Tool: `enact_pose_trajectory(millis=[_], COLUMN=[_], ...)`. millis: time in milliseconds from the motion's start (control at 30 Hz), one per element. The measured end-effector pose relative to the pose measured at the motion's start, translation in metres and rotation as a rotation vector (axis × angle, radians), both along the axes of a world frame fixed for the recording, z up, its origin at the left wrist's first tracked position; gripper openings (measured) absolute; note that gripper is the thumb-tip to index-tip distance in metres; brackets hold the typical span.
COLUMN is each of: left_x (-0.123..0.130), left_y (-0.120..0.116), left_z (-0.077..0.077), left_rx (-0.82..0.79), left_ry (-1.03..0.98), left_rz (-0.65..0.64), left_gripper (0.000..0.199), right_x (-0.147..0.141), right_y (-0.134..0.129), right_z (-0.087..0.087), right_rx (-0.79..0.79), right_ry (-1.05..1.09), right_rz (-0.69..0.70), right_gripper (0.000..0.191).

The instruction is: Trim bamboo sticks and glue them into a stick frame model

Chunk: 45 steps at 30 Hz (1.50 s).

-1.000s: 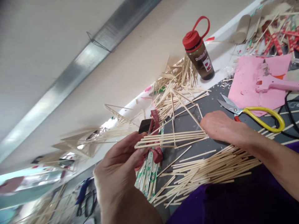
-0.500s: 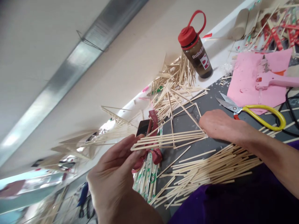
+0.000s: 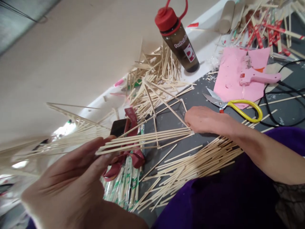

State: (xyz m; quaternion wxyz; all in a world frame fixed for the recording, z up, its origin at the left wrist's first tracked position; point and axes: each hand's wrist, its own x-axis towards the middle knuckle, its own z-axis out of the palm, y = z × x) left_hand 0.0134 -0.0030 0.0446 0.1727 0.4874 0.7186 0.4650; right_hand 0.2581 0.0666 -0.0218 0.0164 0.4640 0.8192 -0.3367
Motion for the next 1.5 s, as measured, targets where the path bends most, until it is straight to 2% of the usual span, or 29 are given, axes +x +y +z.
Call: enact_pose_trajectory(millis=[267, 633, 1000, 1200, 1500], left_x=[-0.004, -0.004, -0.004, -0.004, -0.003], left_y=[0.003, 0.004, 0.003, 0.004, 0.006], left_z=[-0.003, -0.003, 0.0, -0.002, -0.003], left_rx=[0.028, -0.006, -0.031, -0.014, 0.009], left_ry=[-0.019, -0.004, -0.045, -0.028, -0.049], left_rz=[-0.014, -0.025, -0.028, -0.025, -0.031], left_gripper=[0.04, 0.04, 0.043, 0.041, 0.041], right_x=[0.001, 0.004, 0.009, 0.009, 0.01], right_y=[0.0, 0.001, 0.001, 0.001, 0.001], right_z=[0.016, 0.006, 0.005, 0.004, 0.001], right_rx=[-0.054, -0.056, -0.141, -0.18, -0.152], right_ry=[-0.009, 0.099, 0.234, 0.248, 0.27], right_rz=[0.003, -0.021, -0.095, -0.123, -0.122], right_gripper=[0.024, 0.023, 0.018, 0.018, 0.016])
